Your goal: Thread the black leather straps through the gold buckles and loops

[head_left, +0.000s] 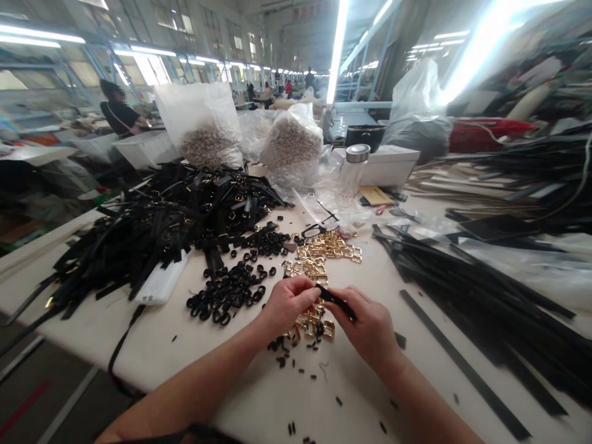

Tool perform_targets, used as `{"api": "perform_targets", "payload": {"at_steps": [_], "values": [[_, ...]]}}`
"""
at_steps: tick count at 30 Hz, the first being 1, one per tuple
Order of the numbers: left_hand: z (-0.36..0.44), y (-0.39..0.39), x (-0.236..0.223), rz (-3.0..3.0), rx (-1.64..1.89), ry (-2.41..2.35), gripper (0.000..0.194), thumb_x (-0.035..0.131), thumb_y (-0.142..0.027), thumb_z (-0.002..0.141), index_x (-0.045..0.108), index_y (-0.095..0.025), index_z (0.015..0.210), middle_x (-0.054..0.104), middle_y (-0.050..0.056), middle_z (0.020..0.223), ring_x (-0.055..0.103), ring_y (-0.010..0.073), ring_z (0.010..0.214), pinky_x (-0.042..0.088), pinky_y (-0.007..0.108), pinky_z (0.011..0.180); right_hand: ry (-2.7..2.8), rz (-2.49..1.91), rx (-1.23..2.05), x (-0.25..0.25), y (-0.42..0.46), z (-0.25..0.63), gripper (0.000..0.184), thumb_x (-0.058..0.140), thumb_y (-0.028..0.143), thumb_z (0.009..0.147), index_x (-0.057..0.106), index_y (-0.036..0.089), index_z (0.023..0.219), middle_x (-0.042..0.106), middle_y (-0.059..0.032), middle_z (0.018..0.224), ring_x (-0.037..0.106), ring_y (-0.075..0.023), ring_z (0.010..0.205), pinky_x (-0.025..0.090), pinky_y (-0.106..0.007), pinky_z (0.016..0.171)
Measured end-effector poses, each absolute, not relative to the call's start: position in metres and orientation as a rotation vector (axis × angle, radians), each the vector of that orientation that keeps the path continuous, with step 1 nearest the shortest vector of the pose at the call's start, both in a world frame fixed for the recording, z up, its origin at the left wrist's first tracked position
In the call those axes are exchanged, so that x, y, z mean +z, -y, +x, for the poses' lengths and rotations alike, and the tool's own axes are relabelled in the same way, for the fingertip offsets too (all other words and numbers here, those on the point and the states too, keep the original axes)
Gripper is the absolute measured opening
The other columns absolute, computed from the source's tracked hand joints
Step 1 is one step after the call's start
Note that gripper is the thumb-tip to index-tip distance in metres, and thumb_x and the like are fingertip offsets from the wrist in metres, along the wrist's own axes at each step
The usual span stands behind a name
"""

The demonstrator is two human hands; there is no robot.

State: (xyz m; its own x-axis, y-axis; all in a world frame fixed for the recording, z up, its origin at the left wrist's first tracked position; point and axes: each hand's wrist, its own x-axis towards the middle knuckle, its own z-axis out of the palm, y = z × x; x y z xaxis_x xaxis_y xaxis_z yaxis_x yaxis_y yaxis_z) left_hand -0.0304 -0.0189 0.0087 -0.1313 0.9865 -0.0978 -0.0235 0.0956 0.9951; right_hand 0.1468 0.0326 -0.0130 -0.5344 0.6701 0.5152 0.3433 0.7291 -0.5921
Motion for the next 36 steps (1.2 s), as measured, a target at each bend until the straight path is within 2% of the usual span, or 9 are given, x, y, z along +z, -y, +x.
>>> {"api": "perform_targets", "payload": {"at_steps": [7,11,14,16,20,24,32,36], "values": [[-0.051,0.021,0.015,1.41,1.086,-1.461,0.025,0.061,-0.04,0.083,0.067,-0.018,0.073,0.059,-0.001,0.063,0.05,0.0124,0.058,0.038,0.024,0.056,2.24,-0.773,0.456,-0.011,-0.035,0.147,0.013,0.054,0.026,0.093,0.063,0.02,0.086,0.066,-0.0023,0.072,0.062,-0.0143,0.064,0.042,-0.024,0.059],[-0.107,0.021,0.039,1.452,1.097,-1.828,0.028,0.057,-0.044,0.085,0.068,-0.019,0.077,0.065,0.001,0.069,0.057,0.0155,0.063,0.042,0.026,0.061,2.231,-0.809,0.448,-0.012,-0.038,0.148,0.015,0.054,0.024,0.092,0.061,0.02,0.08,0.065,-0.0015,0.07,0.059,-0.0131,0.059,0.039,-0.024,0.057],[-0.151,0.018,0.052,1.604,0.767,-2.302,0.025,0.058,-0.042,0.082,0.071,-0.022,0.076,0.069,0.002,0.069,0.06,0.0191,0.066,0.041,0.028,0.065,2.238,-0.839,0.452,-0.014,-0.041,0.148,0.014,0.054,0.023,0.091,0.061,0.02,0.079,0.065,-0.0014,0.07,0.058,-0.0131,0.058,0.039,-0.024,0.057],[-0.171,0.014,0.053,1.622,0.477,-2.445,0.023,0.057,-0.038,0.082,0.073,-0.022,0.079,0.072,0.004,0.076,0.063,0.0211,0.071,0.041,0.029,0.067,2.247,-0.851,0.461,-0.015,-0.042,0.148,0.014,0.054,0.023,0.09,0.061,0.02,0.079,0.065,-0.0014,0.07,0.058,-0.0132,0.058,0.039,-0.024,0.057],[-0.188,0.001,0.039,1.639,0.304,-2.465,0.017,0.061,-0.031,0.077,0.075,-0.021,0.077,0.075,0.007,0.081,0.065,0.0234,0.076,0.041,0.029,0.069,2.245,-0.872,0.474,-0.016,-0.044,0.149,0.015,0.053,0.023,0.089,0.061,0.02,0.078,0.066,-0.0015,0.07,0.056,-0.0132,0.057,0.038,-0.024,0.057],[-0.193,-0.01,0.028,1.674,0.231,-2.441,0.015,0.063,-0.029,0.074,0.075,-0.022,0.08,0.076,0.005,0.081,0.066,0.0225,0.078,0.042,0.027,0.069,2.242,-0.908,0.479,-0.017,-0.044,0.15,0.014,0.054,0.023,0.089,0.062,0.02,0.077,0.065,-0.0008,0.069,0.055,-0.0128,0.058,0.037,-0.024,0.058],[-0.192,-0.015,0.032,1.791,0.207,-2.407,0.027,0.057,-0.027,0.079,0.073,-0.02,0.099,0.075,0.006,0.098,0.067,0.022,0.088,0.046,0.028,0.078,2.25,-0.965,0.528,-0.022,-0.044,0.149,0.014,0.057,0.025,0.089,0.061,0.02,0.077,0.064,0.0003,0.07,0.054,-0.0128,0.059,0.036,-0.024,0.058],[-0.188,-0.019,0.032,1.855,0.215,-2.345,0.02,0.063,-0.024,0.074,0.073,-0.023,0.092,0.075,0.003,0.093,0.067,0.0206,0.086,0.047,0.027,0.079,2.254,-0.982,0.545,-0.023,-0.045,0.149,0.01,0.059,0.024,0.089,0.062,0.021,0.08,0.065,0.0004,0.073,0.056,-0.0135,0.062,0.036,-0.024,0.061]]}}
